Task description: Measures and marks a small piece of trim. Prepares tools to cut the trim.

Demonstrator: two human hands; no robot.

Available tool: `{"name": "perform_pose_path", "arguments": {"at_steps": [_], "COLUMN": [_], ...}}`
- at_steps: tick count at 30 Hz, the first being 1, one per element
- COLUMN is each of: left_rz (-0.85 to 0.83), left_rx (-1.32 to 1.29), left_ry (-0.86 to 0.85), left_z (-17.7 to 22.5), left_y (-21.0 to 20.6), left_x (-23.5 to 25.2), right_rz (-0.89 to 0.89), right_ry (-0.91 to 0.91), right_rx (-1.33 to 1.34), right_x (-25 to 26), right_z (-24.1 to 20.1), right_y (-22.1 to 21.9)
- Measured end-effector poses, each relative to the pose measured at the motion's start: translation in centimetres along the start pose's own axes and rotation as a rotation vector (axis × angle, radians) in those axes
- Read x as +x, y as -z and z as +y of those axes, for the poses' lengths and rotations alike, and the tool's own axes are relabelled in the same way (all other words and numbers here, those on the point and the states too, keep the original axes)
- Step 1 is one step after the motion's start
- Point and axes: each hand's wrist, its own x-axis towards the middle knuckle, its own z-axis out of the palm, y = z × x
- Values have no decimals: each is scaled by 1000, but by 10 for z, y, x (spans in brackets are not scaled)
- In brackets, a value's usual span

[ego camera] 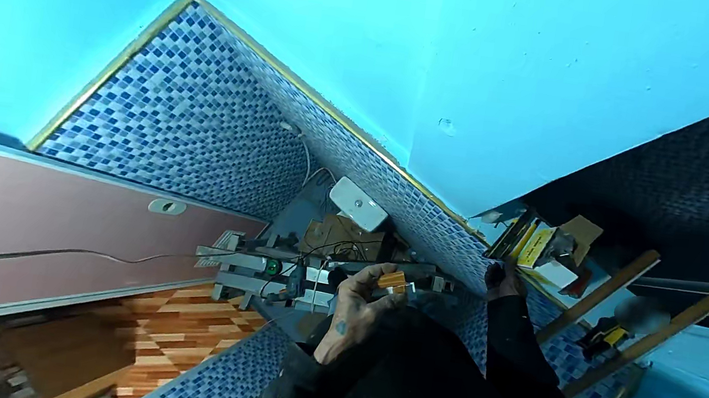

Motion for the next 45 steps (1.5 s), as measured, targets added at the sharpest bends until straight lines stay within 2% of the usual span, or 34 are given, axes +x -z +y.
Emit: {"name": "perform_pose_path", "arguments": {"at_steps": [7,15,17,20,22,23,25,26,27,29,31,33,35,39,45], "left_rz": [-4,-8,-12,-25,-42,-51,-61,-62,-62,-58,-46,-44,-65,-106,-117], "left_rx": [13,20,13,8,9,13,15,13,13,8,-3,2,1,-8,1], "left_ry": [-12,2,13,13,3,-4,-15,-18,-21,-29,-29,-29,-34,-29,-36], "left_z": [1,4,4,5,2,1,-1,-2,-1,2,1,-1,-1,-1,2], "left_y": [10,18,19,20,20,20,18,18,18,19,20,17,14,7,2], "left_x": [-2,-3,-5,-6,-7,-7,-9,-11,-12,-15,-21,-27,-31,-38,-45], "right_rz": [-32,-35,-254,-835,-1119,-1170,-1165,-1153,-1156,-1078,-947,-985,-1096,-1198,-1226], "right_ry": [169,310,263,234,272,242,135,126,232,610,837,922,904,942,1048], "right_rx": [28,-126,-204,-731,-1212,-1477,-1979,-2060,-1998,-1576,-1187,-844,-655,-620,-688], "right_x": [-34,-137,-160,-172,-172,-180,-186,-187,-185,-176,-183,-202,-222,-232,-234], "right_z": [18,36,31,5,-17,-31,-42,-45,-50,-59,-70,-77,-74,-52,-37], "right_y": [19,67,92,128,130,117,94,87,85,87,69,41,14,-15,-23]}}
